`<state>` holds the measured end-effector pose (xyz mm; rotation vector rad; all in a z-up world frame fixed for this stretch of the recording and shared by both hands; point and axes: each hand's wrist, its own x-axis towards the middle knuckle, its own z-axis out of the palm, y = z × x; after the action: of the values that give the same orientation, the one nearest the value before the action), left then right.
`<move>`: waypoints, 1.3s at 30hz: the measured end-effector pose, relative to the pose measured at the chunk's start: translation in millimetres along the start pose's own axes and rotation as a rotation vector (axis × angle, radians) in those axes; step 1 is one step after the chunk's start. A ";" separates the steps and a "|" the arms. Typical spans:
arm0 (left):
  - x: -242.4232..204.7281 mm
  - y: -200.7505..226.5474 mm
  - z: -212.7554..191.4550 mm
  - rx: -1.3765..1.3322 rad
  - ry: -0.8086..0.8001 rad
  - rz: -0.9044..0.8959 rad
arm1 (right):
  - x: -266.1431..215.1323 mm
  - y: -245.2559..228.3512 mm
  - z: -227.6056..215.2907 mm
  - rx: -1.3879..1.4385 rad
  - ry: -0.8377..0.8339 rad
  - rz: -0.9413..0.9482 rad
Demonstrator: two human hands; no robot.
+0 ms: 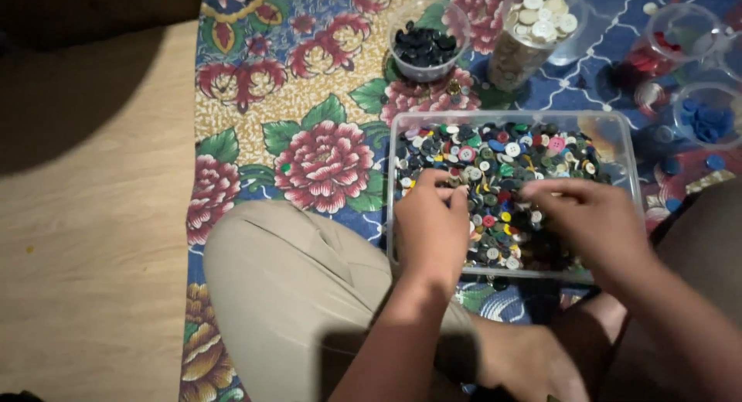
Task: Sorting various buttons from a large mixed container into smaller categorized containers by hand.
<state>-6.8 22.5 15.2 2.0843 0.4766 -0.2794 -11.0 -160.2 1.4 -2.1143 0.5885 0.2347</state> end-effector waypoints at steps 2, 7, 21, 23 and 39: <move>2.1 -4.8 3.5 0.089 0.035 0.095 | 5.8 -1.6 11.4 -0.145 -0.033 -0.085; 3.5 -24.6 11.2 0.309 0.045 0.451 | 23.9 20.1 24.2 -0.546 0.022 -0.356; 8.3 -54.3 39.6 0.524 0.001 0.539 | 44.9 81.8 -29.2 0.679 -0.256 0.024; 9.7 -46.1 38.2 0.498 0.039 0.556 | 51.7 89.0 -32.0 0.808 -0.329 0.007; 20.0 -40.9 37.7 0.516 -0.215 0.444 | 35.7 54.1 -24.7 1.437 -0.709 -0.079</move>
<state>-7.3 14.5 -43.4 2.5498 -0.2187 -0.3846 -7.9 -217.8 -37.0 -0.5761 0.1087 0.3439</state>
